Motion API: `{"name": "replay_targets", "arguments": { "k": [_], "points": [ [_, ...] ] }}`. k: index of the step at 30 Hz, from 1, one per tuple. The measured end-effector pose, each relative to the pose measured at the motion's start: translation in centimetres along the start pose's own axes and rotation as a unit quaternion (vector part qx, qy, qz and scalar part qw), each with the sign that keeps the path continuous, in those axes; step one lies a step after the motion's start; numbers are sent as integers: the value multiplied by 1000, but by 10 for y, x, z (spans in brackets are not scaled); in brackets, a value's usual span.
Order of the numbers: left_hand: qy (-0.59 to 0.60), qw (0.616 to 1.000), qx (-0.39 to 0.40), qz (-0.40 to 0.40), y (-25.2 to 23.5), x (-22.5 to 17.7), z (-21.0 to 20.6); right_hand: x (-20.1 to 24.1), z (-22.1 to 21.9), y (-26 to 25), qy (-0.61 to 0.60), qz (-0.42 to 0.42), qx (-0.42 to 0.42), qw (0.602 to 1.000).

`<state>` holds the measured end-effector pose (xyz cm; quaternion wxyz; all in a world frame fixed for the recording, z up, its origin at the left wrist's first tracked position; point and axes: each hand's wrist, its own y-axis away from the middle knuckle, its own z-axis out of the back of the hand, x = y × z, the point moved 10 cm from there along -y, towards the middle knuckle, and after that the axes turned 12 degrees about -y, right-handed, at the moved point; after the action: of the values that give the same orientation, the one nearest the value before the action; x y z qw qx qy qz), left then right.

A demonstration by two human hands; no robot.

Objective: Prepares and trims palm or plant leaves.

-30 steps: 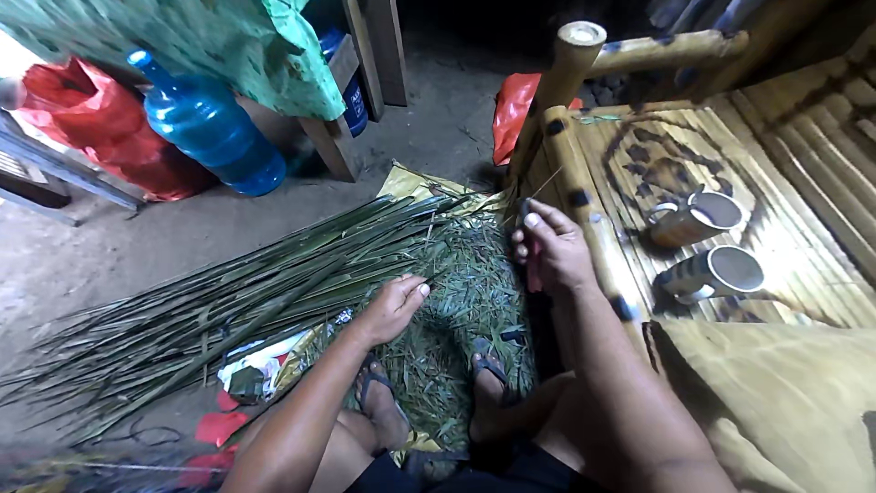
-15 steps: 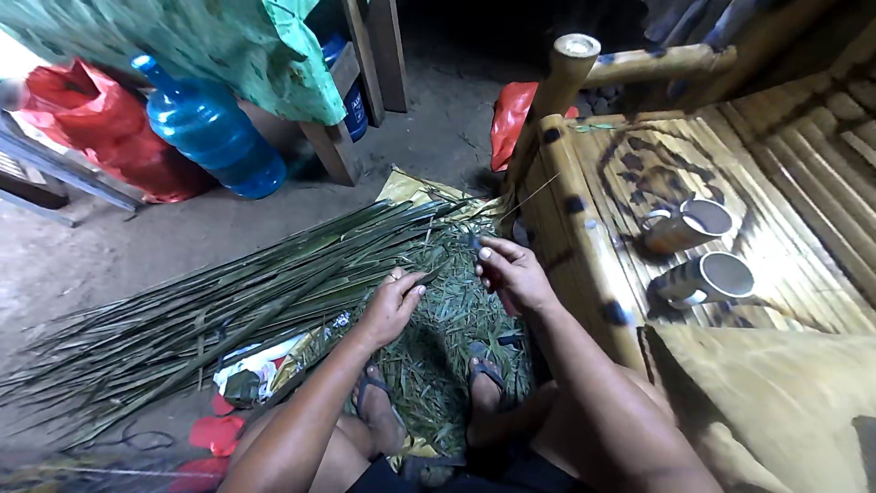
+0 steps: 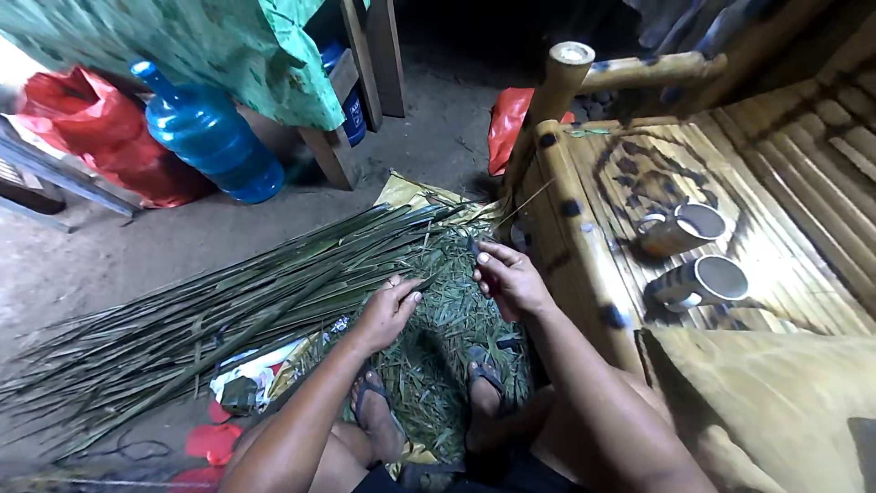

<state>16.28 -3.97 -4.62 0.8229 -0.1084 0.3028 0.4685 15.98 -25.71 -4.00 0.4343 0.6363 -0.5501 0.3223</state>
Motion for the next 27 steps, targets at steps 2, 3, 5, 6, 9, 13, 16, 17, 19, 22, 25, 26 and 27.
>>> {"name": "replay_targets", "arguments": {
  "k": [2,3,5,6,9,13,16,17,19,22,25,26,27],
  "points": [
    [4,999,28,-18,2,-3,-2,7,6,-2,8,20,-4,1000],
    [14,999,44,-22,3,-5,-3,15,13,-4,13,39,-9,999],
    [46,997,62,-16,6,-5,-3,32,27,-5,6,80,-18,997],
    [71,995,68,-13,6,-5,-4,40,33,-5,0,96,-28,995],
    [162,980,111,-9,6,-5,-11,46,32,0,-10,112,-28,993],
    [200,971,133,0,4,-5,-15,19,-3,2,-5,63,63,996],
    [174,978,117,4,2,1,-16,20,5,-2,-4,71,56,996],
    [162,980,112,6,2,1,-16,26,9,-3,-5,83,53,995],
    [161,982,102,15,3,4,-18,34,13,-2,-16,96,50,994],
    [167,981,93,38,4,4,-16,41,11,1,-31,106,49,993],
    [169,978,104,60,4,3,-12,50,23,3,-30,121,13,992],
    [173,976,113,71,5,4,-13,54,28,4,-35,126,1,991],
    [175,974,120,74,6,6,-12,57,32,5,-42,131,-9,990]
  ]
}}
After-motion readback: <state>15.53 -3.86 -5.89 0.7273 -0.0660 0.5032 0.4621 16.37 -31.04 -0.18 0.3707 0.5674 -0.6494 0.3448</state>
